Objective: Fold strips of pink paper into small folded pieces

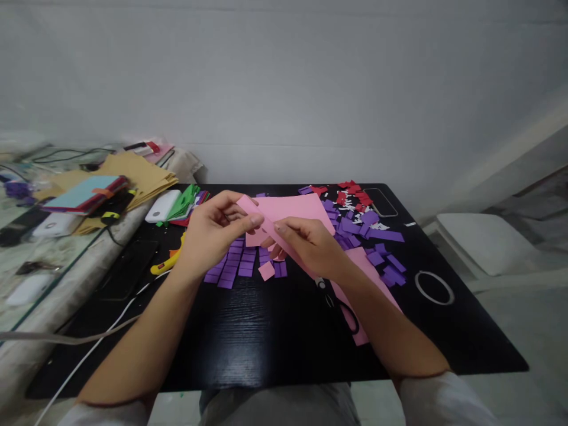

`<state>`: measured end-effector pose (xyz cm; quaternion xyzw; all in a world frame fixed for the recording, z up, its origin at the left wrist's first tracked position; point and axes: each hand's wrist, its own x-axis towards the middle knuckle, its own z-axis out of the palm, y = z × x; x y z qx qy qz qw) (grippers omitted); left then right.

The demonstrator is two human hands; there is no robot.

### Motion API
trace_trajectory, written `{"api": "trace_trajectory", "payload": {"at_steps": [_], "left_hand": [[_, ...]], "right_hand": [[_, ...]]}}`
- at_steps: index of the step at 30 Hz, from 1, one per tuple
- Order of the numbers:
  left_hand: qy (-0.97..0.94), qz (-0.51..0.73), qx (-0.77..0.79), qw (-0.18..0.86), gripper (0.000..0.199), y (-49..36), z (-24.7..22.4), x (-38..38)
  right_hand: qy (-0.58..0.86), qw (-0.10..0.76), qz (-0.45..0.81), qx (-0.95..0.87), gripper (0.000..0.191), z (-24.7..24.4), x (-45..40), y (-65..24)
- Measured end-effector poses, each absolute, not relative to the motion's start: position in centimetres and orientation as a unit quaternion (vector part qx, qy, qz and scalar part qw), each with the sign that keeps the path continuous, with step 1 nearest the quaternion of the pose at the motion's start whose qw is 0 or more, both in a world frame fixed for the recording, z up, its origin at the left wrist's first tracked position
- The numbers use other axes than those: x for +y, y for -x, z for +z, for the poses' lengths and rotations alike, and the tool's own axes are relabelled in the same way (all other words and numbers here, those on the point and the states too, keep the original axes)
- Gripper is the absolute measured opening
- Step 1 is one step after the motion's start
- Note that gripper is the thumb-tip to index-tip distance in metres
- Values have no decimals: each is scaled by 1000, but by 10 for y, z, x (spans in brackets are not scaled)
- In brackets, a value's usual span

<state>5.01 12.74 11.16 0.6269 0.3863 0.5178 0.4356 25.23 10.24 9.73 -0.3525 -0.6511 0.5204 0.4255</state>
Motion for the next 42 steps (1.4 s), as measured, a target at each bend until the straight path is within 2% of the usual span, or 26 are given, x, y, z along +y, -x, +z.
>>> {"api": "trace_trajectory", "payload": {"at_steps": [4, 11, 19, 25, 33, 42], "left_hand": [[-627, 522, 390, 427, 17, -50, 112, 127], [-632, 518, 393, 422, 17, -48, 112, 127], [-644, 501, 397, 421, 22, -53, 111, 122], [-645, 507, 387, 420, 31, -57, 109, 121], [-619, 511, 417, 426, 19, -57, 111, 122], [-640, 473, 393, 460, 18, -60, 105, 121]], "right_hand": [[372, 430, 500, -653, 38, 95, 102, -252], [381, 450, 451, -670, 34, 93, 100, -251], [369, 476, 535, -592, 35, 91, 100, -247], [379, 501, 530, -570, 36, 89, 101, -245], [387, 492, 522, -580, 35, 91, 100, -248], [398, 553, 399, -614, 20, 93, 99, -246]]}}
